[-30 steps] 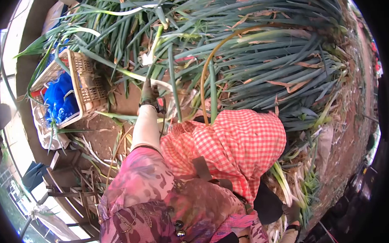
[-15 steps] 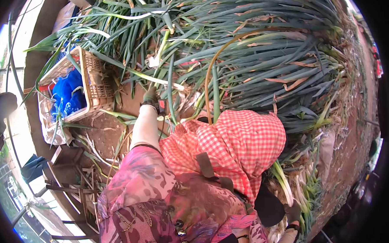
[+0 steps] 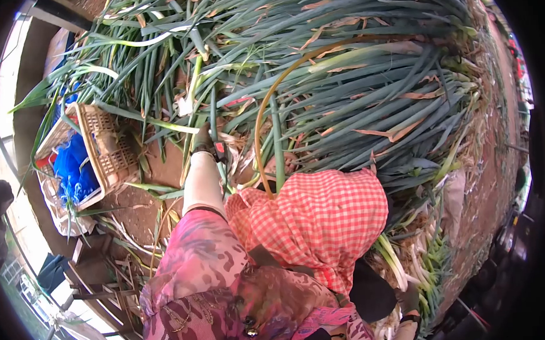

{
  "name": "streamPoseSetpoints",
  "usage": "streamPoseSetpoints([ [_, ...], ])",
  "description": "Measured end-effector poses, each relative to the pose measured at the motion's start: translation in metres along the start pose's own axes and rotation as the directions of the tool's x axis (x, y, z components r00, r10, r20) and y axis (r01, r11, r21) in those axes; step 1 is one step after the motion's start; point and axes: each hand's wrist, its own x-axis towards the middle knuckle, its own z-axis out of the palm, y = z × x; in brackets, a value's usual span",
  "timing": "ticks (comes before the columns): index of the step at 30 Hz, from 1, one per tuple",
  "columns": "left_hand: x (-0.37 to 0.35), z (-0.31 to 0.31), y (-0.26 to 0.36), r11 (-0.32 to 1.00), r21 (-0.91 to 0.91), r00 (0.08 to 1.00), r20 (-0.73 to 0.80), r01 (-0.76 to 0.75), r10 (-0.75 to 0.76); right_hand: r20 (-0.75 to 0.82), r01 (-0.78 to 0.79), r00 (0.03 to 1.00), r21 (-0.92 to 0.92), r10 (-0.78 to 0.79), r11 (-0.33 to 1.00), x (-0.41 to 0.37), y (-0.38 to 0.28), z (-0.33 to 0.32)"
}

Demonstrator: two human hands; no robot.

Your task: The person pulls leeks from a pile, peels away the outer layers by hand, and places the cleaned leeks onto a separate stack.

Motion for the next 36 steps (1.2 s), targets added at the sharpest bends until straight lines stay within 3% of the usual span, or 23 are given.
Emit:
streamPoseSetpoints([
  [1, -0.008, 0.005, 0.011, 0.992, -0.081, 0.994, 0.052, 0.100, -0.096, 0.002, -0.005, 1.000, -0.046, 0.005, 0.999, 0.003, 0.000, -0.001],
  [3, -0.016, 0.015, 0.016, 0.983, -0.111, 0.986, 0.091, 0.149, -0.139, 0.011, -0.037, 0.999, -0.072, 0.038, 0.997, 0.004, -0.010, -0.005],
  [5, 0.036, 0.003, 0.007, 0.988, -0.105, 0.985, 0.140, 0.117, -0.102, 0.024, -0.082, 0.996, -0.020, 0.082, 0.996, -0.002, -0.029, -0.008],
  [8, 0.095, -0.003, -0.005, 0.955, 0.267, 0.985, -0.072, -0.130, 0.154, 0.018, -0.075, 0.997, 0.050, 0.074, 0.996, -0.003, -0.025, -0.006],
  [10, -0.045, 0.053, 0.034, 0.886, 0.046, 0.853, -0.251, -0.462, 0.458, -0.016, -0.024, 1.000, 0.022, 0.024, 0.999, -0.002, -0.015, -0.002],
  [11, -0.075, 0.050, 0.035, 0.682, 0.383, 0.689, -0.143, -0.623, 0.710, -0.037, 0.009, 0.999, -0.010, -0.009, 1.000, -0.003, -0.010, 0.000],
  [12, -0.099, 0.046, 0.037, 0.350, 0.645, 0.495, 0.050, -0.679, 0.868, -0.069, 0.016, 0.997, -0.019, -0.017, 1.000, -0.003, -0.004, 0.004],
  [13, -0.123, 0.052, 0.051, 0.776, 0.007, 0.760, -0.198, -0.630, 0.619, -0.101, 0.027, 0.994, -0.027, -0.030, 0.999, -0.003, 0.002, 0.007],
  [14, -0.158, 0.051, 0.061, 0.776, -0.086, 0.778, -0.158, -0.624, 0.608, -0.133, 0.043, 0.990, -0.036, -0.047, 0.998, 0.000, 0.008, 0.011],
  [15, -0.176, 0.047, 0.065, 0.711, -0.151, 0.727, -0.159, -0.687, 0.668, -0.126, 0.018, 0.992, -0.052, -0.025, 0.998, 0.002, 0.014, 0.011],
  [16, -0.194, 0.042, 0.072, 0.634, -0.214, 0.668, -0.165, -0.743, 0.726, -0.129, 0.022, 0.991, -0.064, -0.030, 0.998, 0.005, 0.018, 0.013],
  [17, -0.213, 0.032, 0.082, 0.619, -0.129, 0.632, -0.140, -0.775, 0.762, -0.133, 0.027, 0.990, -0.076, -0.037, 0.997, 0.007, 0.022, 0.015],
  [20, -0.285, 0.017, 0.124, 0.484, -0.139, 0.501, -0.149, -0.864, 0.852, -0.153, 0.032, 0.987, -0.082, -0.044, 0.996, 0.013, 0.030, 0.019],
  [24, -0.315, -0.020, 0.180, 0.361, -0.135, 0.377, -0.121, -0.923, 0.918, -0.177, 0.039, 0.982, -0.181, -0.071, 0.983, 0.021, 0.031, 0.020],
  [26, -0.325, -0.037, 0.239, 0.184, 0.091, 0.170, -0.142, -0.979, 0.975, -0.263, 0.074, 0.956, -0.208, -0.128, 0.975, 0.017, 0.043, 0.026],
  [28, -0.309, -0.054, 0.318, 0.075, 0.360, 0.049, -0.080, -0.930, 0.996, -0.312, 0.010, 0.945, -0.288, -0.103, 0.958, 0.018, 0.051, 0.026],
  [29, -0.294, -0.069, 0.362, 0.025, 0.601, 0.028, -0.005, -0.799, 1.000, -0.320, -0.022, 0.945, -0.264, -0.066, 0.964, 0.011, 0.045, 0.022],
  [30, -0.280, -0.082, 0.400, -0.075, 0.848, 0.012, 0.096, -0.524, 0.995, -0.283, 0.066, 0.947, -0.298, -0.154, 0.952, 0.006, 0.049, 0.016],
  [31, -0.282, -0.081, 0.422, -0.178, 0.921, -0.044, 0.173, -0.348, 0.984, -0.367, 0.028, 0.917, -0.324, -0.153, 0.946, 0.004, 0.055, 0.015],
  [33, -0.330, -0.027, 0.404, -0.404, 0.722, -0.354, 0.232, -0.561, 0.906, -0.456, 0.073, 0.852, -0.384, -0.258, 0.920, -0.006, 0.068, 0.007],
  [34, -0.369, 0.014, 0.378, -0.086, 0.276, -0.065, 0.083, -0.957, 0.994, -0.494, 0.112, 0.799, -0.440, -0.344, 0.891, -0.012, 0.074, 0.003],
  [36, -0.373, 0.060, 0.342, -0.170, 0.185, -0.085, 0.394, -0.968, 0.915, -0.566, 0.115, 0.708, -0.498, -0.422, 0.860, -0.035, 0.084, -0.007],
])
